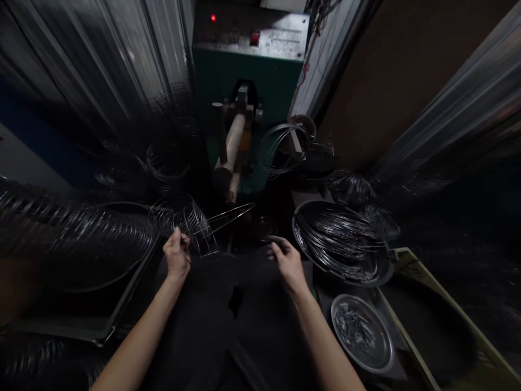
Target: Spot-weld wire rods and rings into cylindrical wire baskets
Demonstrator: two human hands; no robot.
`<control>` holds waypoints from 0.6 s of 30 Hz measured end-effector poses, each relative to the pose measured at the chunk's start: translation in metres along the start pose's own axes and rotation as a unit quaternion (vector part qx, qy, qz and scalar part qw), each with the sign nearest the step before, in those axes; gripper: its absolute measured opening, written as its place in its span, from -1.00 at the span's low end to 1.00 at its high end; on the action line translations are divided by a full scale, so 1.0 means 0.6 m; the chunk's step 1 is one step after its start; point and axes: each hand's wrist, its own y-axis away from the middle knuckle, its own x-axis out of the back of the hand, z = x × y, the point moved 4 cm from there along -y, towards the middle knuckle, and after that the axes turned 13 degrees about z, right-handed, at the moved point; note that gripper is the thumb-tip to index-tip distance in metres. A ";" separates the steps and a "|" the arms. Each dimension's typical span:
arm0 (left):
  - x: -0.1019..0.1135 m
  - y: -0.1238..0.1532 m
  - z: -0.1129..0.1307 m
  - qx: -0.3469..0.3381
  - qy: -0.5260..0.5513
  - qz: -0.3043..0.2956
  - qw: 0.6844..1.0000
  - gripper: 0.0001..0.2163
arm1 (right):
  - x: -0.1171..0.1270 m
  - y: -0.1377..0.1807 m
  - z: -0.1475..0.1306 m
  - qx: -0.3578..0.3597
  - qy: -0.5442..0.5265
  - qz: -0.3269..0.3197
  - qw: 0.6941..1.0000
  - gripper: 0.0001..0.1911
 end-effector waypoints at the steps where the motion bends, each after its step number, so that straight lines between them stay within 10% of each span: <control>1: -0.001 -0.002 0.001 0.000 0.002 0.000 1.000 -0.62 | -0.036 -0.003 -0.008 -0.009 -0.018 -0.024 1.000 -0.53; 7: -0.003 -0.013 0.009 -0.031 0.000 0.000 1.000 -0.62 | -0.169 -0.015 -0.024 -0.082 -0.108 -0.013 0.991 -0.63; 18: 0.008 -0.033 -0.009 -0.028 -0.040 -0.014 0.999 -0.61 | -0.211 0.004 -0.028 -0.159 -0.180 -0.012 0.971 -0.65</control>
